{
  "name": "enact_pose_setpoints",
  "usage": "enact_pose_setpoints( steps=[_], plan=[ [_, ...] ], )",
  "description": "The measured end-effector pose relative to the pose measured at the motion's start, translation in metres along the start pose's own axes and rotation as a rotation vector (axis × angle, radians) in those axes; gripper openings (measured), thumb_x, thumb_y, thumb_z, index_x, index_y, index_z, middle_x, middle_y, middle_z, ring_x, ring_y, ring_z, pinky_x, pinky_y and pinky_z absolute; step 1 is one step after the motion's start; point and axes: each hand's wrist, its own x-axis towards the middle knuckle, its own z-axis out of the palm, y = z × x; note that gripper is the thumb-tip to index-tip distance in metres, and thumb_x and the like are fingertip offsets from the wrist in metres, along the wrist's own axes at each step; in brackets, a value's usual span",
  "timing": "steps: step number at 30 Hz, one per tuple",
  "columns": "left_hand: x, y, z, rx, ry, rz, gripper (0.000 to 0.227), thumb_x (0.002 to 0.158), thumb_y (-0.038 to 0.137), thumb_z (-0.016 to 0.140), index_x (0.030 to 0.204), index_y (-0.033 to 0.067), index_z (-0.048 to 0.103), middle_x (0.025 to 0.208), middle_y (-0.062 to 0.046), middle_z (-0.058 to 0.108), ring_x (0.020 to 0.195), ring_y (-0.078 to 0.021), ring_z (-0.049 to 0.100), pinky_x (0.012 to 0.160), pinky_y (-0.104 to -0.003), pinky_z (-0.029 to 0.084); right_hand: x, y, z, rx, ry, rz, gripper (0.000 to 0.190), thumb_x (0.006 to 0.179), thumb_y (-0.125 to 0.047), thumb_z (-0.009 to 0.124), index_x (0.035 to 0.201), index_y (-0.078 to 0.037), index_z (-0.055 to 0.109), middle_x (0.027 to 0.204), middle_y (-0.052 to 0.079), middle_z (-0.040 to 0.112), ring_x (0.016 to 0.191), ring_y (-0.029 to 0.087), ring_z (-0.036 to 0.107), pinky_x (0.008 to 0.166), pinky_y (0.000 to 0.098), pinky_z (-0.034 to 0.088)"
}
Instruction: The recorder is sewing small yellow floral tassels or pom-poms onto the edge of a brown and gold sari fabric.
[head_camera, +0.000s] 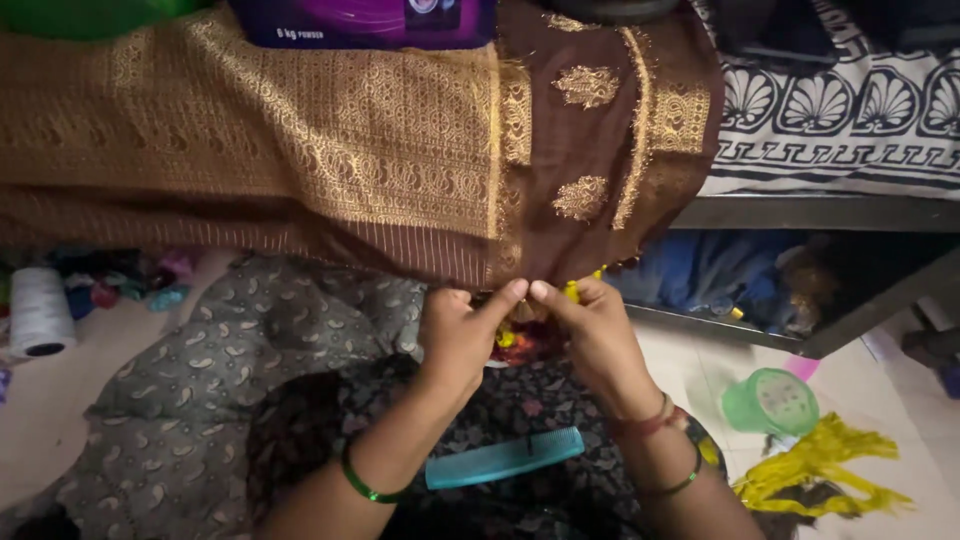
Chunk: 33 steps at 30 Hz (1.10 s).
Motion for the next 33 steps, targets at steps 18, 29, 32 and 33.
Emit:
enact_pose_setpoints(
  steps=[18,29,32,33],
  plan=[
    [0.017,-0.041,-0.005,-0.419,-0.334,-0.268,0.019,0.099,0.013,0.065,0.107,-0.0032,0.072,0.109,-0.01,0.074,0.105,-0.017,0.068,0.101,-0.034,0.051,-0.148,-0.019,-0.124,-1.022,0.444,-0.326,0.02,0.089,-0.018,0.073,0.099,-0.002,0.08,0.097,0.008,0.074,0.093,0.016,0.065,0.084,0.028,0.048],
    [0.023,-0.036,0.001,-0.5,-0.22,-0.286,0.011,0.097,0.011,0.067,0.102,0.0022,0.072,0.106,-0.007,0.074,0.101,-0.0172,0.07,0.098,-0.037,0.055,-0.155,0.137,-0.264,-1.756,0.211,0.036,0.019,0.079,-0.013,0.07,0.095,-0.017,0.079,0.104,0.011,0.07,0.099,0.032,0.067,0.085,0.0413,0.057],
    [0.021,-0.03,0.003,-0.634,-0.272,-0.295,0.014,0.099,0.014,0.069,0.106,0.0021,0.07,0.104,-0.009,0.072,0.098,-0.0214,0.07,0.091,-0.044,0.057,-0.16,0.125,-0.199,-1.933,0.173,-0.303,0.027,0.073,-0.022,0.07,0.097,-0.013,0.077,0.103,0.014,0.069,0.096,0.043,0.064,0.073,0.0512,0.053],
    [0.022,-0.025,0.005,-0.633,-0.266,-0.293,0.014,0.099,0.014,0.069,0.106,0.0021,0.07,0.104,-0.009,0.072,0.098,-0.0214,0.07,0.091,-0.044,0.057,-0.163,0.129,-0.201,-1.931,0.165,-0.306,0.027,0.073,-0.022,0.07,0.097,-0.013,0.077,0.103,0.014,0.069,0.096,0.043,0.064,0.073,0.0512,0.053]
  ],
)
